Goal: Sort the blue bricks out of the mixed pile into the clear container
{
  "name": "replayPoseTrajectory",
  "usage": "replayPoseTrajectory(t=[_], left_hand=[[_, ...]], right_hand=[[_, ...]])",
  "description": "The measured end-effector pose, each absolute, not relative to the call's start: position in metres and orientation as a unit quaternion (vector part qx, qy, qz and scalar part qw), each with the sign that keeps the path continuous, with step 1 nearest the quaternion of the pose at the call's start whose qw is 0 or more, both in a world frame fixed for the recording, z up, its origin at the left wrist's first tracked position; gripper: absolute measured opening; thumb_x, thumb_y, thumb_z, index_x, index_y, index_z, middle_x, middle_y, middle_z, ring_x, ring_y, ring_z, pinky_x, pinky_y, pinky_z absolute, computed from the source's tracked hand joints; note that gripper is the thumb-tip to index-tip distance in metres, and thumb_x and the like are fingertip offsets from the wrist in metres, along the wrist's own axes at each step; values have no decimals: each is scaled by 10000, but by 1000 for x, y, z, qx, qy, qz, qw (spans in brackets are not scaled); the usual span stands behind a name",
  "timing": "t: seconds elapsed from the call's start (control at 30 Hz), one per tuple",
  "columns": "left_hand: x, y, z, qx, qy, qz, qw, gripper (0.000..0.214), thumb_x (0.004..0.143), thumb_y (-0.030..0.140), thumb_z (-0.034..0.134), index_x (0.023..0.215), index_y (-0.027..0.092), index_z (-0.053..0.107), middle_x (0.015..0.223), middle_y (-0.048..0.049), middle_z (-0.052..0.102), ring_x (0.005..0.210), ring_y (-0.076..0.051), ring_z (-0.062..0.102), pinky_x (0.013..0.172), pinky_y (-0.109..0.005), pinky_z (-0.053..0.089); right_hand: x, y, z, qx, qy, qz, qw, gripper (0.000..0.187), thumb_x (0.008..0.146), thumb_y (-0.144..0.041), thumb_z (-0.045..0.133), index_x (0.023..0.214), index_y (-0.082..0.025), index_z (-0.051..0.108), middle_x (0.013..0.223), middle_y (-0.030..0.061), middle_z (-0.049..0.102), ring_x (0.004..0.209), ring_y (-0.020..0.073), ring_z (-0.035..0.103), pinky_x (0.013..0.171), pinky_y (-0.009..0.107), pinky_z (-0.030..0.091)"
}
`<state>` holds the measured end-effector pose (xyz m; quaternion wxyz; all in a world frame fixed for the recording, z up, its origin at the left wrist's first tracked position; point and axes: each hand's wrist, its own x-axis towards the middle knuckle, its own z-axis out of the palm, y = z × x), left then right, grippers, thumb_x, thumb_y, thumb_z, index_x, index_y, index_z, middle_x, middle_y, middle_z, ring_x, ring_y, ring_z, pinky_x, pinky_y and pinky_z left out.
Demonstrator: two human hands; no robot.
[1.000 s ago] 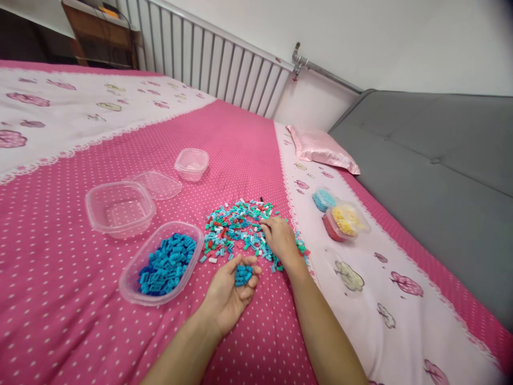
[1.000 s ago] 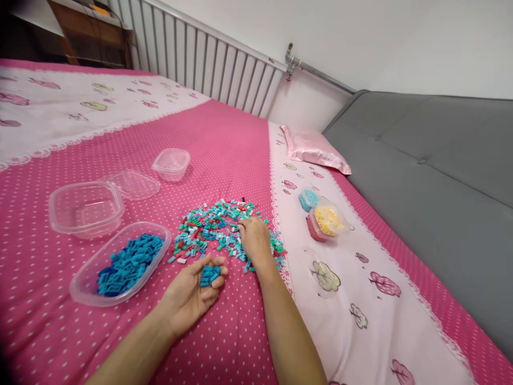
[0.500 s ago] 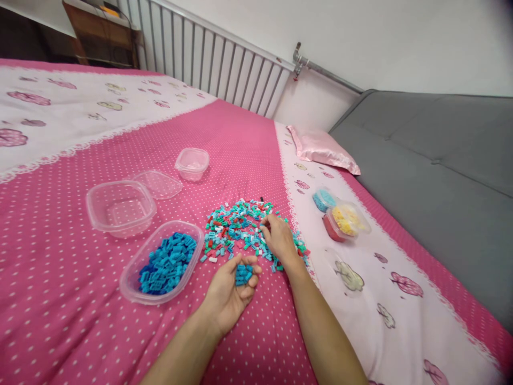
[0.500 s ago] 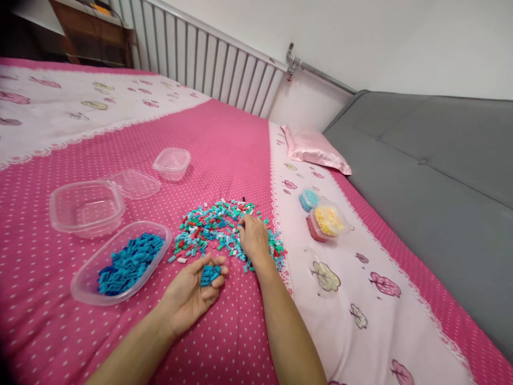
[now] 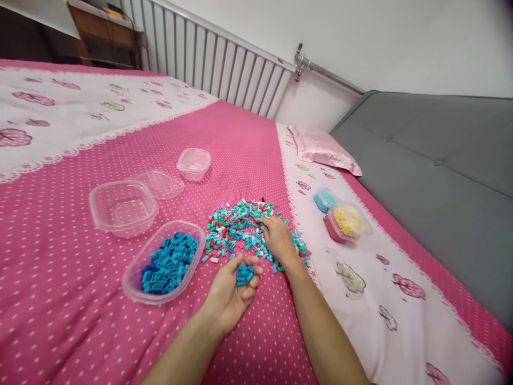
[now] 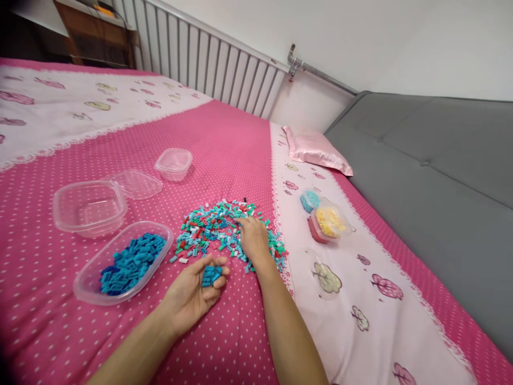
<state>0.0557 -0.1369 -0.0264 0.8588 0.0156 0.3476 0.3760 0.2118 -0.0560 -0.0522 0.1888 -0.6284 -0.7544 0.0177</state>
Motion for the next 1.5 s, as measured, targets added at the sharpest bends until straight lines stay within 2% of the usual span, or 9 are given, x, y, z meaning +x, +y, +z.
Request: replayPoseTrajectory(t=[0.1, 0.3, 0.4, 0.6, 0.9, 1.1, 1.3, 1.43, 1.5], left_hand=[[56, -137, -26, 19, 344, 376, 860, 256, 920, 233, 361, 797, 103, 544, 624, -53, 563, 414, -62, 436, 310, -122, 253], [56, -137, -27, 18, 344, 376, 860, 258, 921, 242, 360, 800, 105, 542, 626, -52, 561, 415, -62, 436, 307, -122, 249], [56, -137, -28, 21, 341, 376, 861, 248, 919, 242, 365, 805, 106, 539, 630, -52, 560, 420, -64, 442, 310, -123, 252], [56, -137, -28, 22, 346, 376, 859, 237, 918, 238, 368, 810, 109, 534, 625, -42, 555, 414, -60, 434, 312, -121, 250], [56, -137, -27, 22, 349, 376, 858, 239, 919, 237, 370, 802, 111, 536, 626, -49, 568, 410, -61, 447, 309, -124, 266], [56, -137, -29, 18, 351, 378, 857, 238, 919, 234, 370, 800, 113, 537, 620, -49, 577, 405, -62, 457, 310, -123, 290], [56, -136, -28, 13, 351, 376, 857, 230, 920, 236, 367, 845, 106, 541, 648, -67, 615, 410, -65, 488, 340, -126, 362], [56, -136, -26, 6, 355, 372, 858, 226, 920, 237, 362, 861, 105, 535, 661, -79, 631, 405, -69, 494, 347, -131, 383], [56, -137, -26, 5, 354, 371, 859, 232, 918, 234, 360, 855, 101, 539, 647, -80, 618, 401, -65, 478, 314, -114, 325]], right_hand=[[213, -56, -52, -624, -754, 24, 203, 239, 858, -134, 488, 1031, -190, 644, 999, 59, 659, 983, 186, 564, 901, 310, 399], [212, -57, -49, -632, -758, 20, 161, 312, 887, -151, 453, 1146, -206, 618, 1066, 69, 642, 1019, 188, 554, 903, 303, 391], [212, -57, -49, -631, -760, 22, 155, 301, 888, -150, 452, 1115, -219, 638, 1034, 64, 646, 1011, 181, 558, 896, 293, 392], [214, -57, -50, -620, -763, 23, 179, 172, 852, -147, 513, 939, -187, 657, 932, 50, 656, 919, 183, 576, 842, 290, 407], [221, -56, -44, -648, -711, 62, 266, 181, 842, -152, 486, 923, -185, 645, 942, 46, 657, 876, 175, 590, 826, 292, 426], [224, -69, -18, -642, -708, 77, 283, 185, 819, -150, 492, 904, -188, 651, 909, 35, 673, 814, 165, 601, 792, 291, 442], [202, -115, 31, -539, -788, 137, 263, 170, 840, -168, 505, 880, -221, 661, 876, -1, 678, 806, 138, 612, 748, 251, 446], [192, -136, 47, -514, -798, 174, 262, 212, 862, -226, 503, 993, -265, 664, 956, -9, 686, 852, 139, 631, 791, 262, 470], [195, -133, 44, -544, -777, 143, 284, 236, 860, -222, 497, 1024, -261, 662, 994, 3, 688, 888, 152, 635, 810, 279, 474]])
